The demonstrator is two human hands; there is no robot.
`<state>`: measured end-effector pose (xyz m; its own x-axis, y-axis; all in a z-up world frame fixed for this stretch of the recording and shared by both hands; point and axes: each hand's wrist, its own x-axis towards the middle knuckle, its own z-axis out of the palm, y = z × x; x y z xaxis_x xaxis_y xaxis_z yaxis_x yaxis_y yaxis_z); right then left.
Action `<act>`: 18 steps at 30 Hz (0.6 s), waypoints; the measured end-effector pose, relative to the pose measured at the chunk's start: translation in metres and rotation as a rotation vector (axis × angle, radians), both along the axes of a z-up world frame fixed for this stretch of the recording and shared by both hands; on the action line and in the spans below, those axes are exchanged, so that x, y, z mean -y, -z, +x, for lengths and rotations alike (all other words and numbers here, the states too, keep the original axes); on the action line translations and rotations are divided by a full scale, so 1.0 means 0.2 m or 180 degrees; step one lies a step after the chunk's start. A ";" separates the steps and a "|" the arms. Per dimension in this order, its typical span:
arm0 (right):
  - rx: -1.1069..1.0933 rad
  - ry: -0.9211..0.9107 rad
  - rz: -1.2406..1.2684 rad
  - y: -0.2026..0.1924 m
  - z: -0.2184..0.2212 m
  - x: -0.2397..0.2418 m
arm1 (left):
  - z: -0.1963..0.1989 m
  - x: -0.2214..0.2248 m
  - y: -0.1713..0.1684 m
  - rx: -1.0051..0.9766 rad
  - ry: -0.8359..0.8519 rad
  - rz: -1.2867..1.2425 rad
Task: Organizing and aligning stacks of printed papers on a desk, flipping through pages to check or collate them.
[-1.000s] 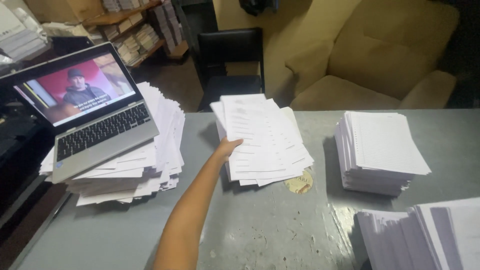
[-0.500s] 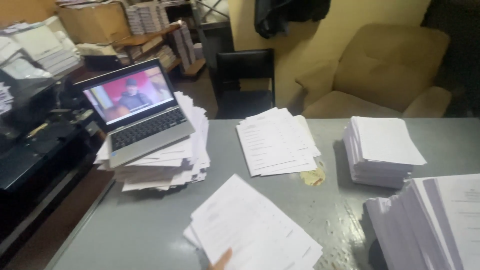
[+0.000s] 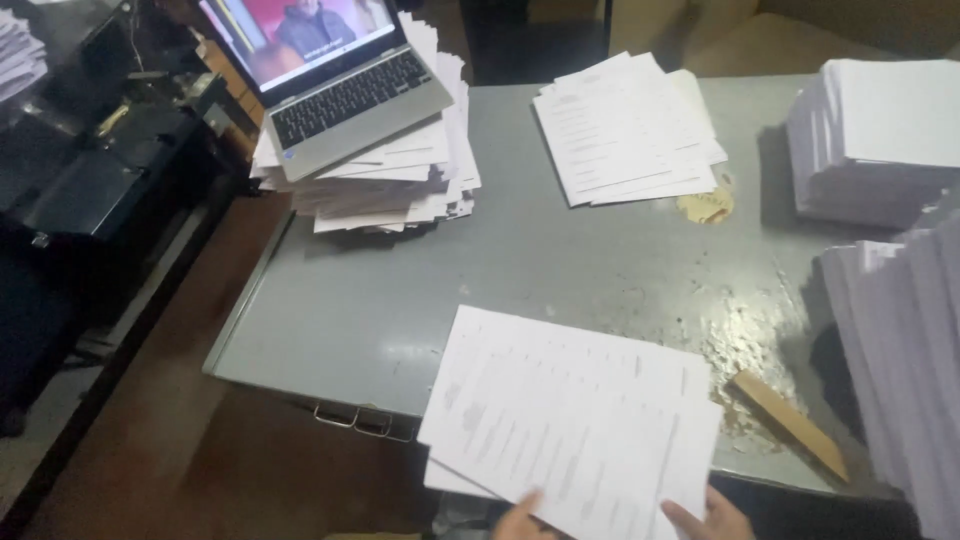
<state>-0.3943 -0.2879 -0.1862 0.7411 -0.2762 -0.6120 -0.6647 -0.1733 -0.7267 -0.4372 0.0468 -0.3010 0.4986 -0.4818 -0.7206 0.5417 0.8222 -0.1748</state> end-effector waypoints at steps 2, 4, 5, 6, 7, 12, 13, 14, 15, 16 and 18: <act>0.0050 0.0138 0.0127 -0.17 0.00 0.02 | 0.15 0.00 -0.59 -0.0326 -0.1416 0.1545; 0.0056 0.0294 0.0250 -0.36 0.01 0.07 | 0.11 -0.13 -1.12 -0.0721 -0.2805 0.3087; 0.0016 0.0213 0.0410 -0.45 0.01 0.09 | 0.06 -0.25 -1.28 -0.0270 -0.2227 0.2261; -0.0021 0.0133 0.0571 -0.54 0.01 0.12 | 0.02 -0.36 -1.44 0.0191 -0.1649 0.1440; -0.0012 0.0137 0.0560 -0.42 0.01 0.21 | -0.01 -0.47 -1.28 0.0197 -0.1646 0.1426; -0.0559 -0.0434 0.0981 -0.37 0.12 0.19 | 0.08 -0.61 -1.09 0.0892 0.0418 0.2422; -0.0548 -0.0433 0.0957 -0.38 0.14 0.15 | 0.15 -0.61 -1.13 0.0905 0.0410 0.2400; -0.0346 -0.0644 0.0173 -0.40 0.15 0.11 | 0.21 -0.61 -1.17 0.1257 0.0791 0.3019; -0.0149 -0.0854 -0.0606 -0.40 0.15 0.07 | 0.25 -0.61 -1.20 0.1599 0.1179 0.3629; -0.0157 -0.0857 -0.0627 -0.48 0.14 0.05 | 0.27 -0.59 -1.20 0.1595 0.1174 0.3607; 0.0390 -0.0655 -0.0705 -0.62 0.17 -0.03 | 0.36 -0.59 -1.22 0.1999 0.1776 0.5156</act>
